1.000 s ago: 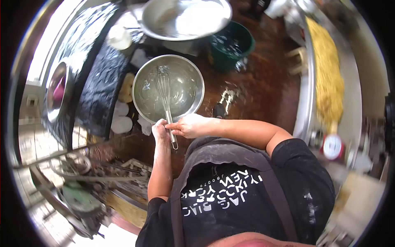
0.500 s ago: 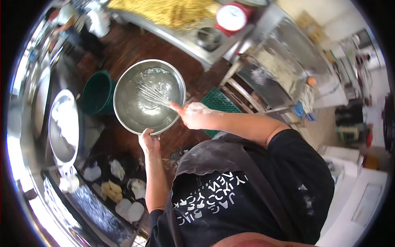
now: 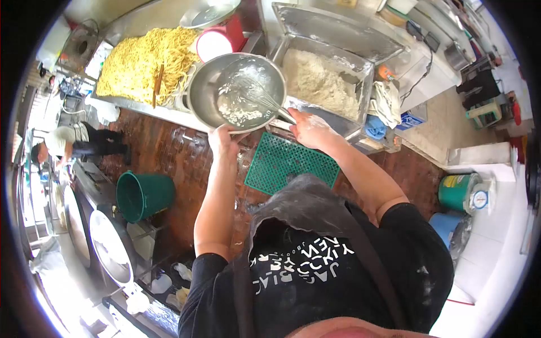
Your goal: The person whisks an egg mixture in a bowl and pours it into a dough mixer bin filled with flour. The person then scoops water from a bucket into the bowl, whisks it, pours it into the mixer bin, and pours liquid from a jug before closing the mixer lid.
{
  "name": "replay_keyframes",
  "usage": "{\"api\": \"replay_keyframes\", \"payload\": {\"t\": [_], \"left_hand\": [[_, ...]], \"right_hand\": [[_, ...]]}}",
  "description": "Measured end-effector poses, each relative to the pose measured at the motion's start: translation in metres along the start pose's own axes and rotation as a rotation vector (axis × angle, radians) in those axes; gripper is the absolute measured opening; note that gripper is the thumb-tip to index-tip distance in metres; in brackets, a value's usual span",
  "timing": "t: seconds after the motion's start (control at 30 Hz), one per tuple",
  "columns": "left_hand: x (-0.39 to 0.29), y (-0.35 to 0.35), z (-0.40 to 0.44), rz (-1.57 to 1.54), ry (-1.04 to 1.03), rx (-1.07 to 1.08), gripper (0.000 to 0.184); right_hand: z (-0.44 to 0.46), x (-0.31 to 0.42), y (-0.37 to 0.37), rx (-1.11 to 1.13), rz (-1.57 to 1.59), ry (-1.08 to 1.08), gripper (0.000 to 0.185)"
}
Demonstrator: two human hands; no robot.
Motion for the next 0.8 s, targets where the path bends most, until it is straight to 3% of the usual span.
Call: {"api": "replay_keyframes", "payload": {"t": [0.03,0.23,0.3,0.33,0.43,0.53,0.63,0.67,0.7,0.8], "left_hand": [[-0.004,-0.025,0.003,0.078,-0.086,-0.050,0.057],[0.004,-0.119,0.049,0.345,-0.136,-0.154,0.074],[0.012,-0.131,0.085,0.433,-0.298,-0.133,0.077],[0.024,-0.126,0.119,0.498,-0.407,-0.126,0.077],[0.012,-0.161,0.109,0.728,-0.617,-0.186,0.069],[0.012,-0.200,0.079,0.922,-0.613,-0.207,0.076],[0.025,-0.221,0.070,0.986,-0.733,-0.148,0.081],[0.027,-0.225,0.070,1.046,-0.862,-0.141,0.080],[0.026,-0.232,0.060,1.002,-0.803,-0.061,0.077],[0.028,-0.247,0.043,1.087,-0.929,0.070,0.069]], "right_hand": [[-0.001,-0.014,0.006,-0.017,0.023,-0.029,0.051],[0.007,-0.091,0.004,-0.084,0.148,-0.184,0.053],[0.011,-0.104,0.007,0.025,0.204,-0.276,0.055],[0.020,-0.118,-0.002,-0.080,0.183,-0.194,0.054],[0.034,-0.133,-0.012,-0.141,0.231,-0.183,0.052],[0.049,-0.138,-0.022,-0.135,0.311,-0.170,0.051],[0.058,-0.140,-0.023,-0.146,0.408,-0.231,0.045],[0.056,-0.141,-0.023,-0.170,0.444,-0.272,0.047],[0.054,-0.138,-0.018,-0.200,0.445,-0.295,0.049],[0.044,-0.133,-0.010,-0.307,0.442,-0.347,0.053]]}}
Point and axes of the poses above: each hand's wrist, its own z-axis towards the middle knuckle, its own y-axis out of the back of the hand, x = y × z, the point moved 8 cm from there along z, towards the middle knuckle, and after that the axes turned 3 degrees about y, right-handed, at the moved point
